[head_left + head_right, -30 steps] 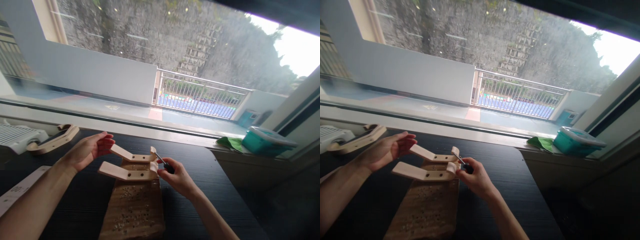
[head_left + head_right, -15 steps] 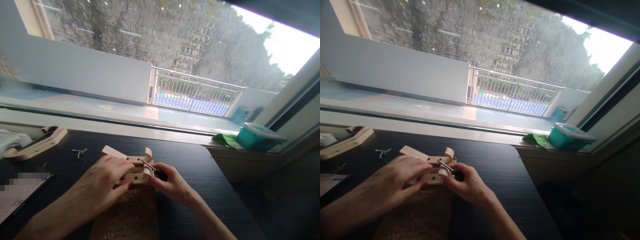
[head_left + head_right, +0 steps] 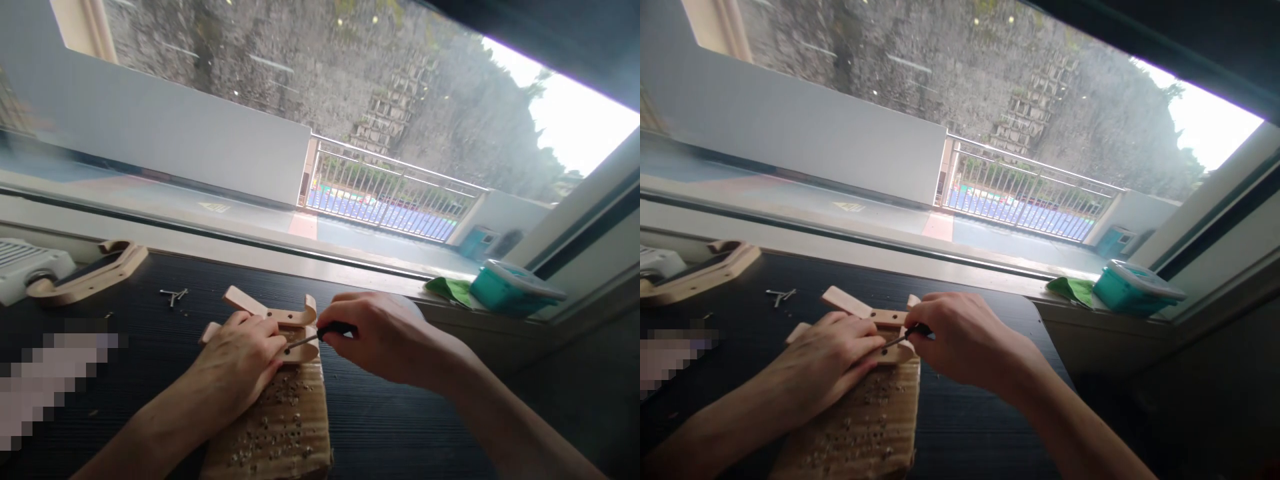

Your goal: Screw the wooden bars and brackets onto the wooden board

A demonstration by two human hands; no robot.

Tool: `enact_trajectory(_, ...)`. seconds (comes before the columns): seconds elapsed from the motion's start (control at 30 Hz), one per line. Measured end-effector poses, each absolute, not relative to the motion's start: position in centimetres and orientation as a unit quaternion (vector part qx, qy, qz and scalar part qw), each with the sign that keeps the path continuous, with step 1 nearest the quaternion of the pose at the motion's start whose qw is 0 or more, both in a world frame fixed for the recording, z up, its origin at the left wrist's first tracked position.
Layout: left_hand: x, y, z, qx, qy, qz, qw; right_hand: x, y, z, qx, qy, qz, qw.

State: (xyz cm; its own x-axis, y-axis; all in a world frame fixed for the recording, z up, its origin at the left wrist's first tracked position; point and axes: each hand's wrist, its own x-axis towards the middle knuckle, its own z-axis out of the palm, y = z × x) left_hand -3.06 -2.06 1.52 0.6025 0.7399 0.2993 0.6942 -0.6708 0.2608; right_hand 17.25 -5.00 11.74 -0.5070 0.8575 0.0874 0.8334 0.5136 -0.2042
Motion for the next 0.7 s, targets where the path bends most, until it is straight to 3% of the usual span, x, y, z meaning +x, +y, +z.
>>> enact_trajectory(0.17,-3.1,-2.2,2.1,0.900,0.406,0.149,0.051,14.9,-3.9,12.9,-0.460,-0.886,0.046,-0.015)
enact_trajectory(0.7,-4.3,-2.0,1.9,0.886,0.409,0.221,0.015,12.2,-3.3,12.5,-0.358,-0.925,-0.038,-0.122)
